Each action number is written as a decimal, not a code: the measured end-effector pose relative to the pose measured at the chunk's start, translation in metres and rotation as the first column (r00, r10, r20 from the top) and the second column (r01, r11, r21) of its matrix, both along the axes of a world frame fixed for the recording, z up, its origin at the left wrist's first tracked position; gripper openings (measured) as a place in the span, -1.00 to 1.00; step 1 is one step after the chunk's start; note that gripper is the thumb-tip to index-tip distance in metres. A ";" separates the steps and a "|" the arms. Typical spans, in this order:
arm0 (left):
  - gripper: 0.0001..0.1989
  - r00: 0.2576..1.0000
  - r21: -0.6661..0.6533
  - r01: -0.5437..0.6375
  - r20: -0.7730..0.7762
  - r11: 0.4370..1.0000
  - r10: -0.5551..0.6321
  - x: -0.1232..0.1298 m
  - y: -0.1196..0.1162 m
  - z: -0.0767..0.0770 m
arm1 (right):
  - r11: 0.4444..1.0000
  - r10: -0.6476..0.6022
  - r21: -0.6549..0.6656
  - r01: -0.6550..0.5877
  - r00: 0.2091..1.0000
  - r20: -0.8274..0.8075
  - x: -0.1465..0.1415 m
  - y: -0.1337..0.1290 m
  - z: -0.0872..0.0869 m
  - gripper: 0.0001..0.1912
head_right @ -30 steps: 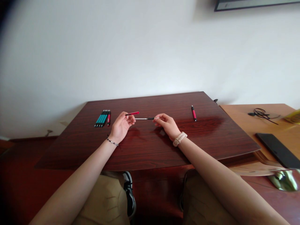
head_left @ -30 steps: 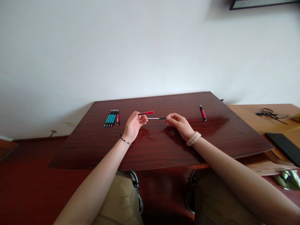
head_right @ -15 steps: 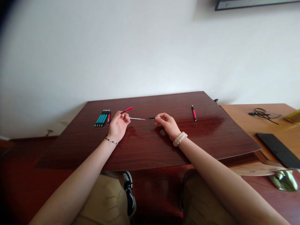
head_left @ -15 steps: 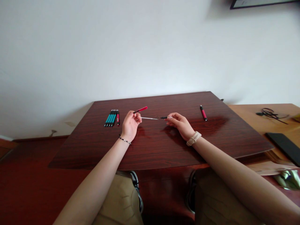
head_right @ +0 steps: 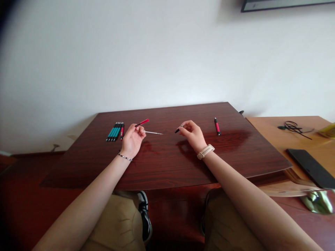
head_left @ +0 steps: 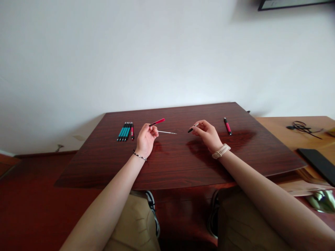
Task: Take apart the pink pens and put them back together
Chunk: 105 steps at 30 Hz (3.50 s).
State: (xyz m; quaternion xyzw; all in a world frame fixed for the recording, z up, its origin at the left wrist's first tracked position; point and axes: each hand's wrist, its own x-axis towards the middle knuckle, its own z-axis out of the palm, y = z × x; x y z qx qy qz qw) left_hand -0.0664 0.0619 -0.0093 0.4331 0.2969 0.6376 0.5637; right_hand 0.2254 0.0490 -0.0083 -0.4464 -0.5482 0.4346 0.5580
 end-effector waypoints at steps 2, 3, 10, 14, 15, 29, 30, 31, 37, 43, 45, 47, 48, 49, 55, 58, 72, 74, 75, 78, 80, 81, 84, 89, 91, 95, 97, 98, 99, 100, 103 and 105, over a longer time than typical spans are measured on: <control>-0.70 0.998 -0.006 0.023 0.057 1.000 -0.022 0.000 0.000 0.000 | 0.995 -0.050 0.099 0.031 0.981 0.188 0.006 0.002 0.001 -0.67; -0.71 0.996 -0.007 0.032 0.080 0.999 -0.031 0.000 0.000 0.000 | 0.988 -0.081 0.147 0.041 0.957 0.277 0.009 0.003 0.002 -0.69; -0.74 0.991 -0.008 0.040 0.125 0.999 -0.039 0.000 0.000 0.000 | 0.974 -0.135 0.227 0.008 0.823 0.552 0.018 0.004 0.002 -0.87; -0.74 0.992 -0.021 0.030 0.122 0.999 -0.027 0.001 0.000 0.001 | 0.976 -0.122 0.216 -0.017 0.783 0.611 0.017 0.004 -0.001 -0.90; -0.74 0.992 -0.022 0.030 0.122 0.999 -0.027 0.001 0.000 0.001 | 0.977 -0.119 0.213 -0.021 0.774 0.622 0.017 0.005 -0.003 -0.90; -0.76 0.991 -0.006 0.046 0.125 0.999 -0.045 0.001 0.000 0.000 | 0.983 -0.091 0.180 -0.035 0.757 0.647 0.021 0.010 -0.011 -0.82; -0.77 0.991 -0.003 0.046 0.125 0.999 -0.045 0.001 0.000 0.000 | 0.983 -0.091 0.179 -0.035 0.758 0.646 0.021 0.009 -0.011 -0.81; -0.77 0.991 -0.003 0.044 0.123 0.999 -0.044 0.001 0.000 0.000 | 0.983 -0.091 0.180 -0.035 0.760 0.644 0.021 0.009 -0.010 -0.79; -0.75 0.992 -0.009 0.040 0.118 0.999 -0.038 0.001 0.000 -0.001 | 0.972 -0.107 0.230 -0.047 0.782 0.614 0.020 0.009 -0.007 -0.68; -0.74 0.992 -0.023 0.053 0.119 0.998 -0.050 0.002 -0.001 0.002 | 0.891 -0.291 0.454 -0.010 0.753 0.590 0.016 0.001 0.005 -0.66; -0.74 0.991 -0.026 0.069 0.114 0.997 -0.066 0.003 -0.002 0.003 | 0.861 -0.301 0.507 -0.041 0.762 0.574 0.012 -0.005 0.012 -0.68; -0.74 0.989 -0.022 0.097 0.112 0.995 -0.094 0.003 -0.003 0.003 | 0.840 -0.272 0.534 -0.098 0.776 0.570 0.008 -0.010 0.017 -0.69; -0.74 0.988 -0.019 0.113 0.111 0.993 -0.110 0.004 -0.004 0.003 | 0.834 -0.249 0.536 -0.129 0.779 0.575 0.006 -0.013 0.018 -0.69; -0.74 0.986 -0.016 0.127 0.112 0.992 -0.125 0.004 -0.004 0.003 | 0.832 -0.224 0.531 -0.159 0.780 0.584 0.005 -0.015 0.019 -0.69; -0.74 0.985 -0.035 0.158 0.077 0.987 -0.155 0.007 -0.005 0.002 | 0.851 -0.076 0.443 -0.284 0.767 0.637 -0.003 -0.019 0.014 -0.64; -0.73 0.984 -0.040 0.177 0.044 0.983 -0.175 0.009 -0.006 0.002 | 0.855 -0.053 0.425 -0.298 0.765 0.642 -0.005 -0.019 0.012 -0.63; -0.69 0.966 -0.025 0.258 -0.023 0.966 -0.258 0.013 -0.012 0.006 | 0.845 -0.025 0.414 -0.337 0.750 0.661 -0.008 -0.021 0.011 -0.83; -0.69 0.965 -0.030 0.261 -0.024 0.965 -0.262 0.014 -0.012 0.006 | 0.845 -0.023 0.413 -0.340 0.748 0.663 -0.008 -0.021 0.012 -0.84; -0.69 0.964 -0.030 0.265 -0.021 0.964 -0.266 0.014 -0.013 0.007 | 0.845 -0.025 0.414 -0.339 0.748 0.664 -0.008 -0.021 0.012 -0.84; -0.70 0.962 -0.027 0.271 -0.014 0.962 -0.271 0.014 -0.013 0.007 | 0.850 -0.032 0.410 -0.330 0.745 0.667 -0.008 -0.021 0.013 -0.84; -0.70 0.966 -0.032 0.259 -0.010 0.965 -0.260 0.014 -0.013 0.006 | 0.857 -0.033 0.401 -0.324 0.742 0.670 -0.007 -0.021 0.013 -0.81; -0.70 0.968 -0.036 0.249 -0.007 0.968 -0.249 0.013 -0.012 0.006 | 0.857 -0.034 0.401 -0.323 0.742 0.670 -0.007 -0.021 0.014 -0.79; -0.70 0.977 -0.038 0.215 0.009 0.976 -0.215 0.011 -0.010 0.004 | 0.850 -0.051 0.422 -0.316 0.747 0.663 -0.004 -0.021 0.015 -0.72; -0.73 0.984 -0.012 0.176 0.033 0.984 -0.175 0.007 -0.007 0.004 | 0.855 -0.174 0.481 -0.193 0.767 0.618 0.009 -0.016 0.023 -0.70; -0.74 0.984 -0.006 0.177 0.040 0.984 -0.176 0.007 -0.007 0.003 | 0.854 -0.255 0.511 -0.097 0.778 0.575 0.017 -0.012 0.027 -0.73; -0.72 0.987 -0.031 0.155 0.042 0.987 -0.154 0.007 -0.006 0.003 | 0.851 -0.403 0.512 0.112 0.765 0.503 0.039 -0.001 0.033 -0.77; -0.72 0.988 -0.037 0.151 0.038 0.988 -0.150 0.007 -0.006 0.002 | 0.841 -0.450 0.509 0.183 0.759 0.470 0.051 0.004 0.033 -0.75; -0.72 0.988 -0.036 0.153 0.035 0.988 -0.151 0.007 -0.006 0.002 | 0.838 -0.465 0.507 0.204 0.753 0.465 0.058 0.007 0.031 -0.74; -0.71 0.988 -0.033 0.155 0.032 0.987 -0.154 0.007 -0.006 0.002 | 0.836 -0.476 0.504 0.217 0.744 0.470 0.065 0.011 0.030 -0.75; -0.71 0.988 -0.030 0.155 0.030 0.987 -0.154 0.007 -0.006 0.001 | 0.836 -0.485 0.502 0.223 0.729 0.483 0.072 0.014 0.027 -0.76; -0.72 0.988 -0.020 0.154 0.028 0.988 -0.154 0.007 -0.005 0.000 | 0.851 -0.487 0.471 0.234 0.688 0.538 0.095 0.025 0.018 -0.79; -0.74 0.987 -0.010 0.158 0.037 0.987 -0.158 0.006 -0.005 0.000 | 0.871 -0.466 0.437 0.227 0.667 0.582 0.110 0.032 0.010 -0.80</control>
